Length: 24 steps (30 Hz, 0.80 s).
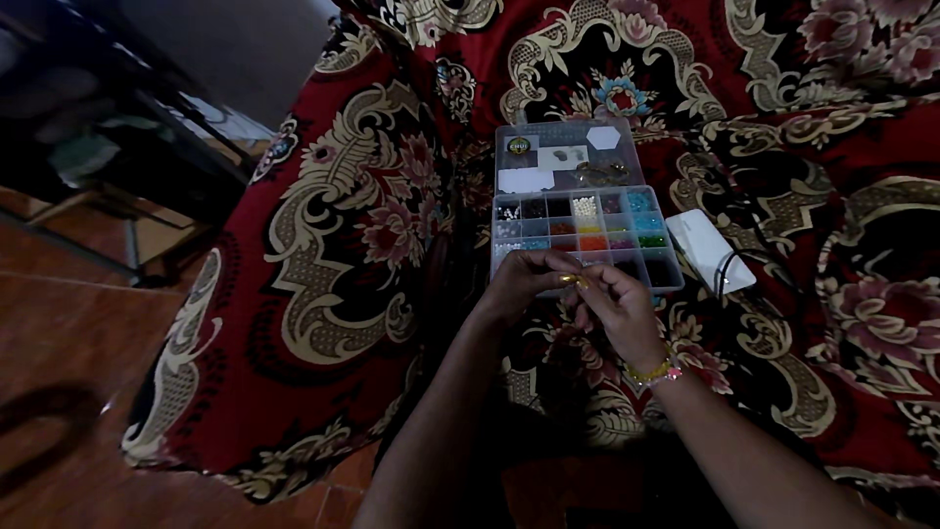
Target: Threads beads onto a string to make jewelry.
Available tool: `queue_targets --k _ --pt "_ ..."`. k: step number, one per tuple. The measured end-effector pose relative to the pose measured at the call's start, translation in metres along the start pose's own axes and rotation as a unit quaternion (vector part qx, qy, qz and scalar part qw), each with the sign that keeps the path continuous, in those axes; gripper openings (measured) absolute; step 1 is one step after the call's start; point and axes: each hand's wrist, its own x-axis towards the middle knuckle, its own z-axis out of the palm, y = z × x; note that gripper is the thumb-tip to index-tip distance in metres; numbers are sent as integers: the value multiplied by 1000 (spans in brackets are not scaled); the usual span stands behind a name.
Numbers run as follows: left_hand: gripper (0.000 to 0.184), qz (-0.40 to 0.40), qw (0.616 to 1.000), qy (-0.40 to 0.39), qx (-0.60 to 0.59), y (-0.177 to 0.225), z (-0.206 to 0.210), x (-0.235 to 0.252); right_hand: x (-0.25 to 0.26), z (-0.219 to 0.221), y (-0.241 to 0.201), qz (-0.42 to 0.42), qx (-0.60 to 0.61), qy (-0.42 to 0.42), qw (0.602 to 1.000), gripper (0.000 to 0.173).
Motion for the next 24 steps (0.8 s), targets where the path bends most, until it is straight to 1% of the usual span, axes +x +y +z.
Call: queue_targets --k 6,10,13,18,20,22,24 --pt "9 18 999 17 41 1 2 0 1 -2 4 -7 6 -11 1000 18" --pt "8 6 998 31 61 4 4 0 2 -2 5 -3 3 -22 1000 18" --pt "6 14 996 37 77 3 4 -1 2 0 4 -6 -16 -12 1000 13" --pt "4 21 987 56 150 7 4 0 1 1 4 -19 -42 -5 999 13" --pt "4 22 982 68 172 9 2 -1 1 1 4 -20 -49 -5 999 13" --pt "5 48 978 92 179 7 -5 0 1 1 4 -22 -54 -2 998 13" --pt "6 72 961 135 232 7 -9 -1 1 1 5 -36 -56 9 998 13"
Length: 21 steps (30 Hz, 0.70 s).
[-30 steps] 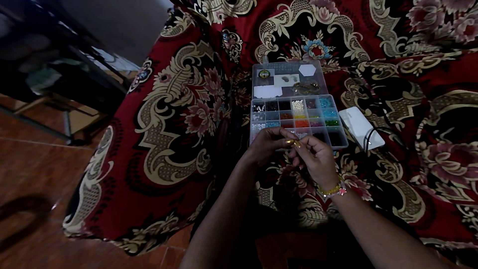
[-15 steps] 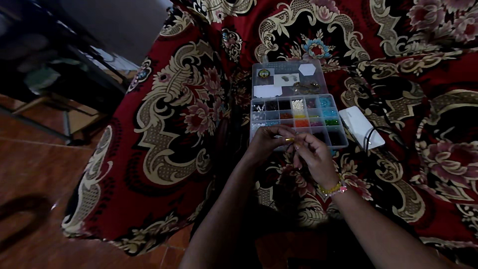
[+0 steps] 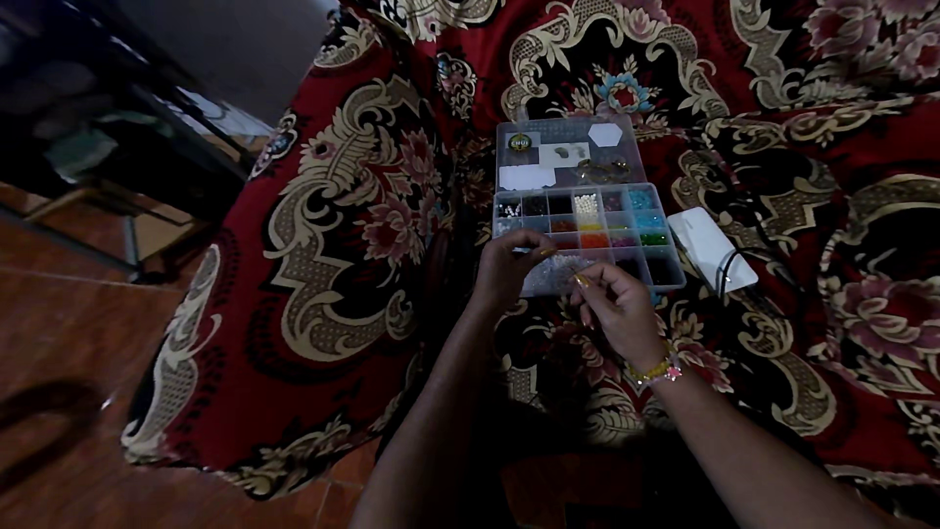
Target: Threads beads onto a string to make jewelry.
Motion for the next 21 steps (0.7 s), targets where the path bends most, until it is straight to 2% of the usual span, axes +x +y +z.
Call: queue_targets --k 3,6,13,21 --pt "8 87 977 57 187 -7 -3 -1 0 0 1 -25 -15 17 999 14" --pt "7 87 951 48 294 -8 1 -1 0 -1 3 -45 -18 23 999 13" --pt "8 83 931 26 356 -20 14 0 0 -2 6 -78 -39 42 995 14" --pt "7 87 920 23 382 -24 20 1 0 -3 5 -75 -33 40 996 14"
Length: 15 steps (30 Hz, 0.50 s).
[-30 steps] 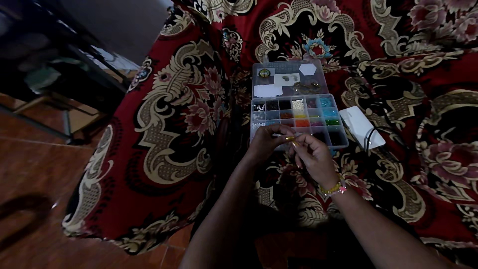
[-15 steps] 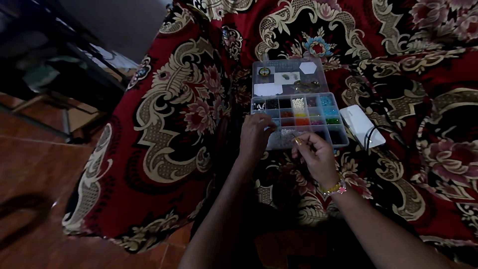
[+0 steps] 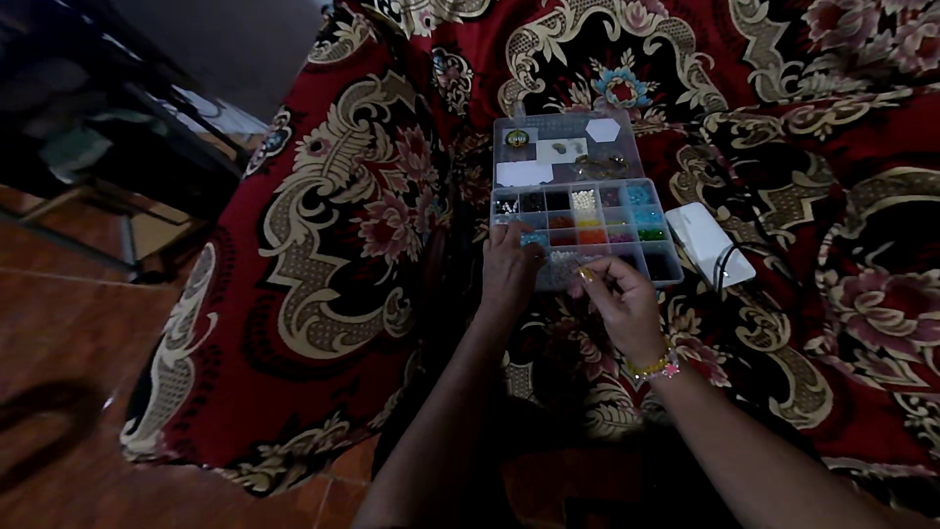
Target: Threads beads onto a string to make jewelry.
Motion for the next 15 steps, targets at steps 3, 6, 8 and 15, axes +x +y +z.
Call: queue_targets --k 3,6,8,15 --pt "5 10 1000 5 2 -1 3 0 0 0 0 2 3 0 1000 14" --pt "3 18 1000 5 11 -1 3 0 0 1 -1 12 19 -6 1000 14" --pt "3 19 1000 9 12 -1 0 -1 0 1 -2 27 28 -8 999 13" --pt "7 -129 898 -36 -419 15 -22 -2 1 1 -6 73 58 2 996 11"
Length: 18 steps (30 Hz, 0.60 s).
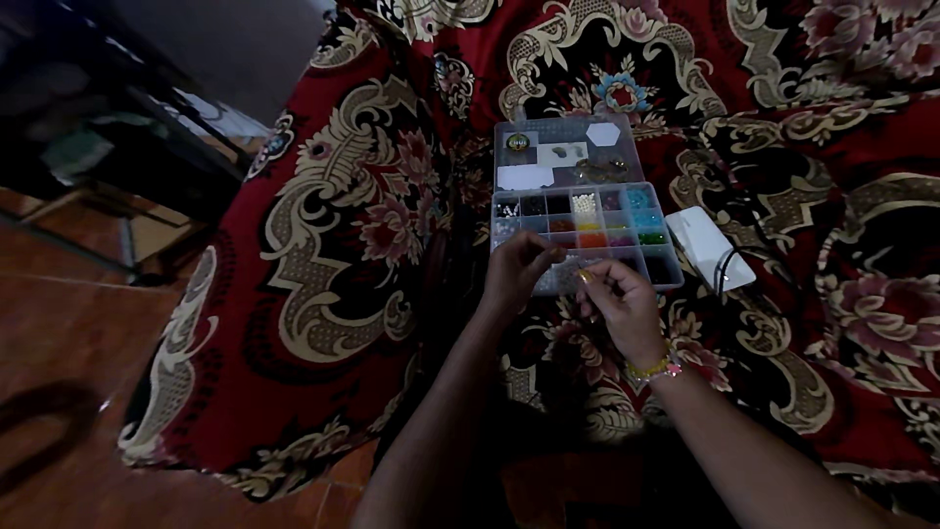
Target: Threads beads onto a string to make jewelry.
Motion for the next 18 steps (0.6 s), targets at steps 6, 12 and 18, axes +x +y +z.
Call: queue_targets --k 6,12,18 --pt "17 -172 924 -75 -333 3 12 -1 0 0 -1 1 19 4 1000 10" --pt "25 -187 882 -138 -411 -7 18 -3 0 0 0 -3 27 12 1000 10" --pt "25 -190 880 -148 -409 -6 19 -2 -1 -1 1 -6 29 3 1000 9"
